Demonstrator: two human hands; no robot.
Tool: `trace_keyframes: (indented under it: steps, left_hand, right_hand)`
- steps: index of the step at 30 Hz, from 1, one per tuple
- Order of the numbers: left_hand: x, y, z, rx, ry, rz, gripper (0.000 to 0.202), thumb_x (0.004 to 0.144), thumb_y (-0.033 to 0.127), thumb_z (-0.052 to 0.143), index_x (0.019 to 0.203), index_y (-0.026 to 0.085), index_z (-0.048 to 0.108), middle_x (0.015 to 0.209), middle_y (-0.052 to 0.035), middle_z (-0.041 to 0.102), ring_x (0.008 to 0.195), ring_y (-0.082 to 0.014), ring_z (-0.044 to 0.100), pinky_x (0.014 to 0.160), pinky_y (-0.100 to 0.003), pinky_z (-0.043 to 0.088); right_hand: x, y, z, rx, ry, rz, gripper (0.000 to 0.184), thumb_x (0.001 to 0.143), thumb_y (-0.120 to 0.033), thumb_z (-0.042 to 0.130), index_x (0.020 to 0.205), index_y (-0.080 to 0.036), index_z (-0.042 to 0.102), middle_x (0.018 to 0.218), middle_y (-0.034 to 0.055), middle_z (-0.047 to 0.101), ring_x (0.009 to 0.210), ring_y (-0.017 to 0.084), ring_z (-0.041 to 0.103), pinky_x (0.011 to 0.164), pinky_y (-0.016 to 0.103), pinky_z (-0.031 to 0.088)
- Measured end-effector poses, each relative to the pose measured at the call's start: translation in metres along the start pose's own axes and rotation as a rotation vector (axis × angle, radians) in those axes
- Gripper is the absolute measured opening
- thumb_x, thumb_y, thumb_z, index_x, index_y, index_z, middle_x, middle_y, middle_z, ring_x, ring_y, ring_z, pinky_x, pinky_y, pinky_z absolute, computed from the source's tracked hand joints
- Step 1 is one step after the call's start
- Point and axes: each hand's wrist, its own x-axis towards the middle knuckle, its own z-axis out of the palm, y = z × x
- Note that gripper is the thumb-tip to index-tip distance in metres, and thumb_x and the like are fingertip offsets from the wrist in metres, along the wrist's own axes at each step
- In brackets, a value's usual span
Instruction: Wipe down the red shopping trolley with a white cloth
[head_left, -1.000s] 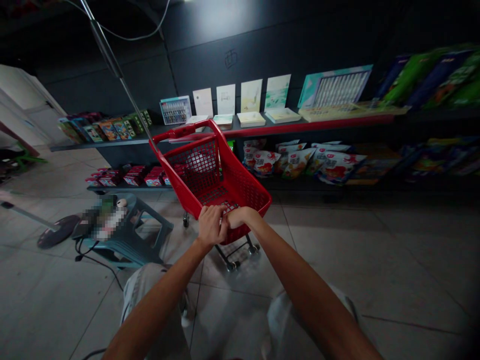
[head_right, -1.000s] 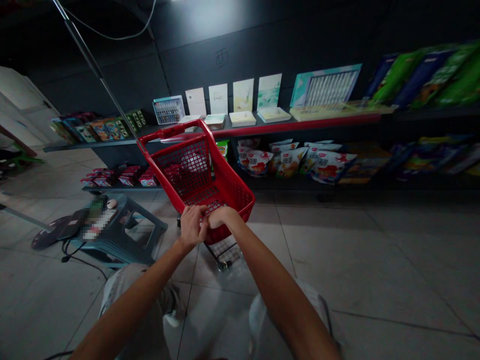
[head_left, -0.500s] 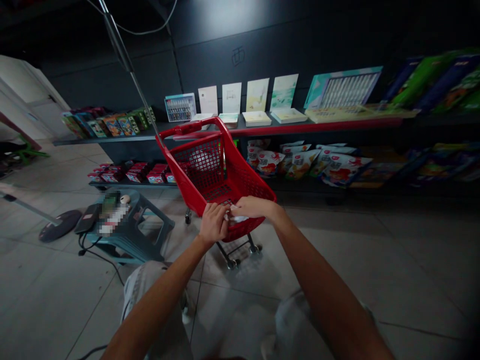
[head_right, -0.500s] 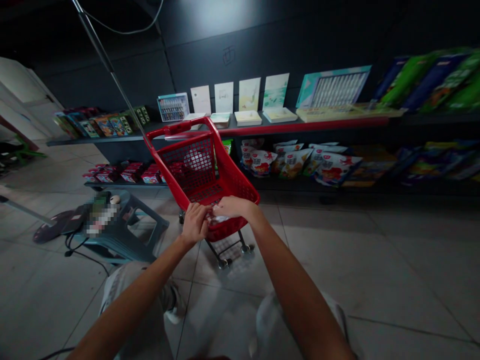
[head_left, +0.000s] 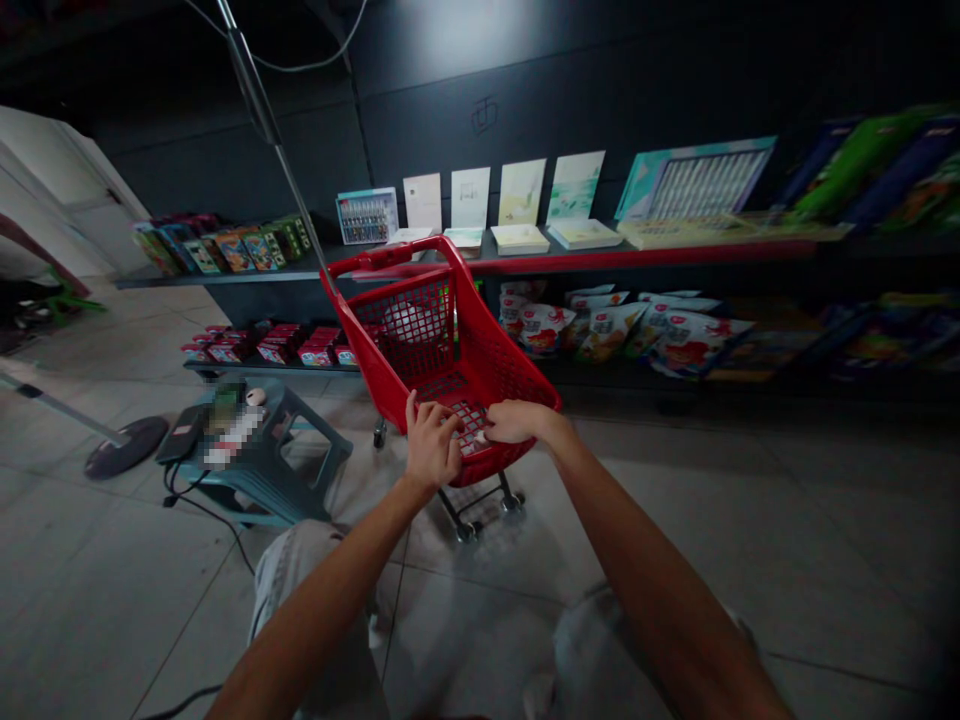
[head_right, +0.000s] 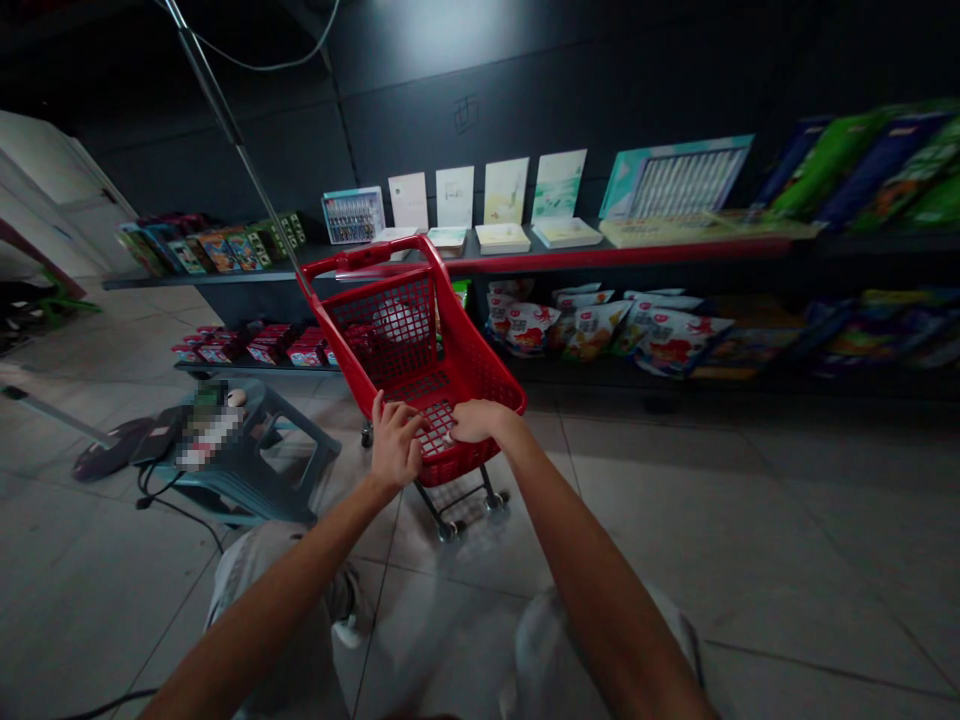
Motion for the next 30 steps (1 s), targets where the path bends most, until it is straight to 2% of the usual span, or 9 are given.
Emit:
trace_keyframes:
  steps: [5, 9, 13, 16, 19, 22, 26, 28, 30]
  left_hand:
    - [0.001, -0.008, 0.001, 0.016, -0.005, 0.000, 0.020, 0.082, 0.022, 0.046, 0.090, 0.024, 0.064, 0.100, -0.0063, 0.063, 0.108, -0.0274, 0.056, 0.131, -0.065, 0.012]
    - [0.001, -0.015, -0.001, 0.048, -0.031, 0.013, 0.022, 0.082, 0.024, 0.046, 0.095, 0.024, 0.063, 0.100, -0.0063, 0.063, 0.107, -0.0278, 0.056, 0.131, -0.064, 0.014]
    - [0.000, -0.016, -0.006, 0.062, -0.041, 0.034, 0.022, 0.083, 0.024, 0.046, 0.096, 0.024, 0.064, 0.099, -0.0064, 0.064, 0.106, -0.0280, 0.057, 0.131, -0.063, 0.015]
    - [0.000, -0.015, -0.008, 0.064, -0.050, 0.027, 0.020, 0.084, 0.022, 0.047, 0.092, 0.024, 0.065, 0.097, -0.0059, 0.064, 0.105, -0.0272, 0.057, 0.131, -0.063, 0.016]
    - [0.000, -0.013, -0.009, 0.070, -0.071, 0.024, 0.020, 0.084, 0.021, 0.047, 0.089, 0.025, 0.065, 0.096, -0.0053, 0.065, 0.105, -0.0265, 0.057, 0.131, -0.063, 0.015]
    - [0.000, -0.011, -0.010, 0.061, -0.076, 0.041, 0.020, 0.086, 0.021, 0.047, 0.089, 0.025, 0.066, 0.096, -0.0046, 0.066, 0.105, -0.0255, 0.058, 0.132, -0.063, 0.013]
    - [0.001, -0.010, -0.011, 0.043, -0.085, 0.045, 0.023, 0.090, 0.022, 0.044, 0.089, 0.025, 0.067, 0.094, -0.0040, 0.066, 0.106, -0.0248, 0.058, 0.131, -0.064, 0.012]
    - [0.001, -0.009, -0.010, 0.036, -0.090, 0.031, 0.025, 0.091, 0.022, 0.043, 0.088, 0.025, 0.067, 0.094, -0.0039, 0.067, 0.106, -0.0247, 0.058, 0.131, -0.064, 0.011]
    - [0.001, -0.008, -0.009, 0.024, -0.078, 0.023, 0.026, 0.091, 0.021, 0.042, 0.087, 0.025, 0.067, 0.092, -0.0036, 0.067, 0.105, -0.0244, 0.058, 0.131, -0.064, 0.012]
  right_hand:
    - [0.004, -0.019, -0.001, 0.078, 0.004, -0.261, 0.034, 0.097, -0.028, 0.052, 0.109, -0.009, 0.078, 0.101, 0.0162, 0.079, 0.082, 0.020, 0.070, 0.064, 0.024, 0.040]
    - [0.006, -0.020, 0.010, 0.193, 0.052, -0.299, 0.027, 0.096, -0.022, 0.052, 0.099, -0.011, 0.076, 0.096, 0.0116, 0.078, 0.080, 0.017, 0.067, 0.065, 0.022, 0.038]
    - [-0.004, -0.007, 0.029, 0.324, 0.297, -0.184, 0.028, 0.100, -0.028, 0.050, 0.110, -0.018, 0.074, 0.108, 0.0086, 0.077, 0.095, 0.019, 0.070, 0.077, 0.022, 0.043]
    - [-0.019, 0.013, 0.041, 0.407, 0.503, -0.211, 0.034, 0.101, -0.027, 0.045, 0.122, -0.021, 0.070, 0.118, 0.0073, 0.075, 0.109, 0.020, 0.068, 0.094, 0.027, 0.046]
    - [-0.035, 0.035, 0.047, 0.447, 0.725, -0.223, 0.041, 0.099, -0.024, 0.040, 0.131, -0.019, 0.067, 0.133, 0.0093, 0.070, 0.124, 0.022, 0.062, 0.111, 0.033, 0.042]
    - [-0.047, 0.052, 0.052, 0.481, 0.940, -0.055, 0.044, 0.100, -0.028, 0.038, 0.134, -0.017, 0.063, 0.137, 0.0128, 0.067, 0.126, 0.024, 0.061, 0.114, 0.037, 0.042]
    - [-0.052, 0.064, 0.068, 0.562, 1.153, 0.239, 0.053, 0.094, -0.035, 0.046, 0.141, -0.013, 0.053, 0.138, 0.0185, 0.063, 0.125, 0.029, 0.060, 0.111, 0.040, 0.045]
    - [-0.049, 0.066, 0.083, 0.669, 1.176, 0.331, 0.059, 0.091, -0.038, 0.049, 0.144, -0.013, 0.048, 0.140, 0.0192, 0.062, 0.126, 0.030, 0.060, 0.109, 0.042, 0.046]
    - [-0.042, 0.064, 0.100, 0.853, 1.129, 0.429, 0.058, 0.090, -0.042, 0.050, 0.142, -0.015, 0.049, 0.136, 0.0182, 0.064, 0.121, 0.030, 0.063, 0.104, 0.041, 0.050]
